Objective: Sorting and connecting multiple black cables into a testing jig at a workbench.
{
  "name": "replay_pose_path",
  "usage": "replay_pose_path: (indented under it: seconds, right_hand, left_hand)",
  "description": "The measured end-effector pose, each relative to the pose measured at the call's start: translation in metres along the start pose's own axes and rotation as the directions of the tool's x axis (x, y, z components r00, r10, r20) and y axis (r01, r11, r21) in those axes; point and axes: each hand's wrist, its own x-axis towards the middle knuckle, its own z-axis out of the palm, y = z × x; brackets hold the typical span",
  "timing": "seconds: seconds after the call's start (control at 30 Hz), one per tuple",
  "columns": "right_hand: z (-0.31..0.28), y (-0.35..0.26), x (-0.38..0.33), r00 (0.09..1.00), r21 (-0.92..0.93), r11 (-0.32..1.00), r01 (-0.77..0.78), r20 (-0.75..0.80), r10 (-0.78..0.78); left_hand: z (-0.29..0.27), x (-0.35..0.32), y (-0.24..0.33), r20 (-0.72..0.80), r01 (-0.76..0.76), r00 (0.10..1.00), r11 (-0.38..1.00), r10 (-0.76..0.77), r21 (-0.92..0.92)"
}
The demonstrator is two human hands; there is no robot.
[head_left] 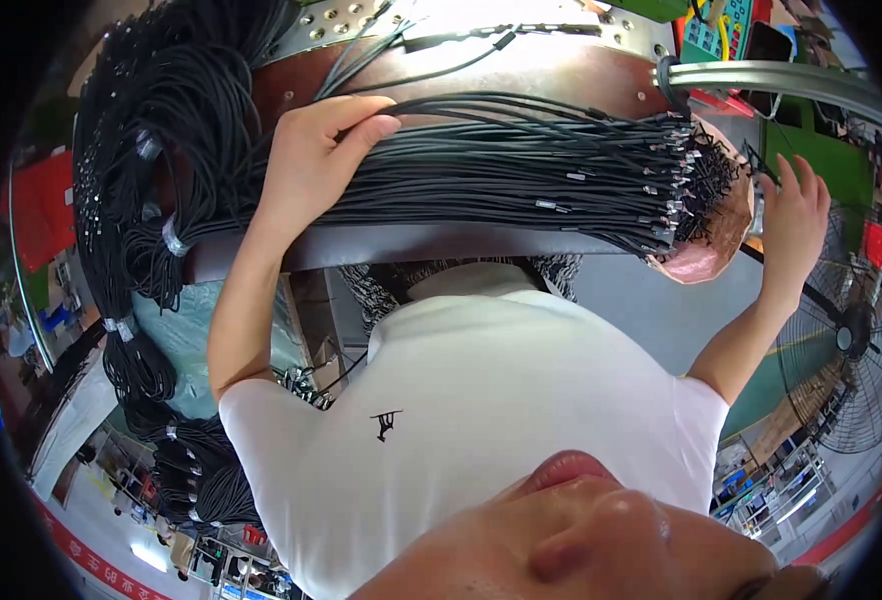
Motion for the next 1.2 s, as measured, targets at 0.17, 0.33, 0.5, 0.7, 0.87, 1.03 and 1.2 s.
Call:
replay_pose_path:
  seconds: [0.17,0.33,0.5,0.7,0.87,1.03,1.2]
  right_hand:
    - [0.007,-0.098,0.057,0.958,0.731,0.625,0.274,-0.150,-0.245]
    - [0.058,-0.185,0.136,0.874,0.850,0.325,0.415,-0.274,-0.401]
    - [0.089,-0.178,0.140,0.844,0.853,0.276,0.443,-0.293,-0.450]
    - [0.064,-0.130,0.114,0.789,0.970,0.211,0.121,0.035,-0.613]
    - [0.049,-0.135,0.074,0.847,0.901,0.165,0.401,-0.297,-0.440]
    - [-0.008,-0.115,0.024,0.941,0.937,0.102,0.333,-0.322,-0.104]
    - [-0.038,-0.091,0.020,0.961,0.947,0.170,0.273,-0.261,-0.093]
  left_hand:
    - [0.011,0.014,0.033,0.263,0.046,0.961,0.984,-0.091,0.175]
    - [0.084,0.067,0.085,0.661,-0.212,0.742,0.975,0.116,0.067]
    - [0.145,0.122,0.101,0.887,0.508,0.460,0.805,0.048,-0.307]
    - [0.119,0.029,0.109,0.813,0.787,0.581,0.281,-0.037,-0.549]
    - [0.122,-0.017,0.095,0.524,0.553,0.832,0.212,-0.179,-0.806]
    - [0.121,-0.022,0.088,0.398,0.468,0.871,0.239,-0.287,-0.851]
    - [0.114,-0.019,0.080,0.379,0.456,0.861,0.183,-0.339,-0.871]
